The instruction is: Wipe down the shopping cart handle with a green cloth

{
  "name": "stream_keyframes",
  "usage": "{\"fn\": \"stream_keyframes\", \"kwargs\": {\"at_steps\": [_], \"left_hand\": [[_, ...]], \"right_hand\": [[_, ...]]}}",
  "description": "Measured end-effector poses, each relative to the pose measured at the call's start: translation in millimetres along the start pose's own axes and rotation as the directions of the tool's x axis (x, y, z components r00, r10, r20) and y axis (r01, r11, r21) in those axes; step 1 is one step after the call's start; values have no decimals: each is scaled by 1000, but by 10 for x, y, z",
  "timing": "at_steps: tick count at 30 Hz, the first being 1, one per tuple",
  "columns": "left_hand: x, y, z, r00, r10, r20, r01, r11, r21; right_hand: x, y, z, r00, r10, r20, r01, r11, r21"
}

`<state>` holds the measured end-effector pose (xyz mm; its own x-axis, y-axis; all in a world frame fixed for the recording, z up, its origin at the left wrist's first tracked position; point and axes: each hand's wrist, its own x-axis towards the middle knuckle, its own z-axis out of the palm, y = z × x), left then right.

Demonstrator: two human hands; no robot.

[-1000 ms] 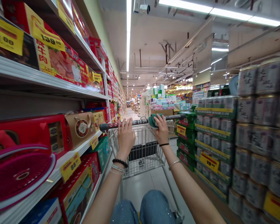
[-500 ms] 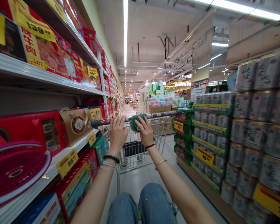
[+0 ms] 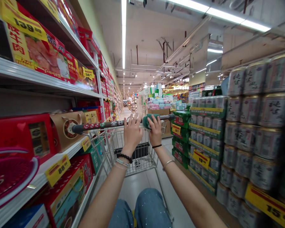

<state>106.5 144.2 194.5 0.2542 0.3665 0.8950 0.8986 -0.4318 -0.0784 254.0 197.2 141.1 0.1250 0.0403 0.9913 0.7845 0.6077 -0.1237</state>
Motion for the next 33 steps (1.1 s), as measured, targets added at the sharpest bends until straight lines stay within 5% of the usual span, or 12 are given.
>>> {"fn": "stream_keyframes", "kwargs": {"at_steps": [3,7,15,21,29,33], "left_hand": [[92,223,86,997,15,78,-15,1000,1],[103,187,76,993,22,118,-20,1000,-13],[41,95,68,998,14,58,-10,998,-62],[-17,11,-8,1000,-2,0,2,995,-100],[-85,-136,-124,999,-32,-27,29,993,-118],[-103,-171,-169,998,-51,-43,45,990,-135]], "right_hand": [[-6,-75,-10,991,-90,95,89,996,16],[84,279,-270,992,-77,96,82,995,-49],[491,926,-835,976,47,-212,-81,985,-152],[523,842,-792,1000,24,15,-22,995,-97],[-102,537,-861,996,-75,-54,66,985,-158],[-80,411,-987,993,-117,-19,113,983,-144]]}}
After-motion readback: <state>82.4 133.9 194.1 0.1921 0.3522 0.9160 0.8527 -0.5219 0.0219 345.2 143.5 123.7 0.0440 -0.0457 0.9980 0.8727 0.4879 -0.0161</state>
